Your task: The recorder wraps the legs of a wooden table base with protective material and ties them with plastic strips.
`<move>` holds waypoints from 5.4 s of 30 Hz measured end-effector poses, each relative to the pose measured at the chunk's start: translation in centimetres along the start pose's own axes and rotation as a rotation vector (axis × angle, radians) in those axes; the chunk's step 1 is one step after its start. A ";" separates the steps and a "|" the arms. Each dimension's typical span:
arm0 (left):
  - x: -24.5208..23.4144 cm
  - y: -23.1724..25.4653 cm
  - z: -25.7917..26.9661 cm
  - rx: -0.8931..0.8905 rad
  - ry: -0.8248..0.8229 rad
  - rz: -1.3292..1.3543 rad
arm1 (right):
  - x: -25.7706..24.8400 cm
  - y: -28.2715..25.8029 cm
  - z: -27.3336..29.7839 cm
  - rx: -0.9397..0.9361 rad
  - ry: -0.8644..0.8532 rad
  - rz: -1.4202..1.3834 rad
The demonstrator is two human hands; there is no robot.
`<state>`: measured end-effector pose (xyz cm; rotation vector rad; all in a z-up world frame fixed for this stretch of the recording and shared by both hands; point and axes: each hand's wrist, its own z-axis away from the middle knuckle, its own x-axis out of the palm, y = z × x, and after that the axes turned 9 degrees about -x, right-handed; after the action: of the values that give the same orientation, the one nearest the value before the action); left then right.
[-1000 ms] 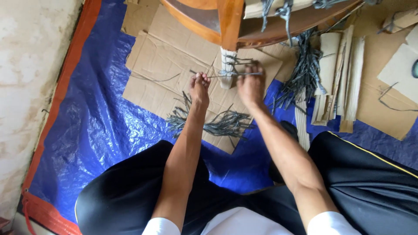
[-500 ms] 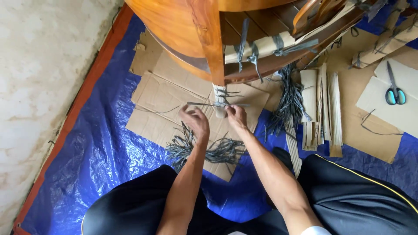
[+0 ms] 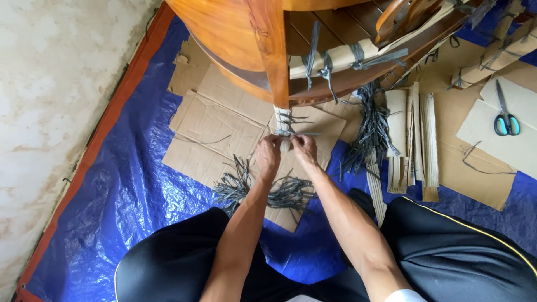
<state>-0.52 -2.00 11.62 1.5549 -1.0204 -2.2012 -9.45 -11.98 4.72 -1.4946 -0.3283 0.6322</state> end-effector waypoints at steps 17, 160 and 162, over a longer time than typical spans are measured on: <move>6.6 -4.4 -2.8 -0.335 -0.199 0.478 | 1.4 2.8 1.8 0.425 0.030 -0.389; -4.5 -17.2 9.3 0.353 -0.366 -0.577 | -1.5 -1.8 13.2 -0.385 -0.501 0.557; -3.7 -17.8 9.3 0.509 -0.215 -0.563 | -1.6 -1.8 13.1 -0.356 -0.489 0.555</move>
<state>-4.23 16.57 4.07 2.0580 -1.4353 -2.6685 -17.87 -2.06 7.70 -1.7728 -0.4162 1.4530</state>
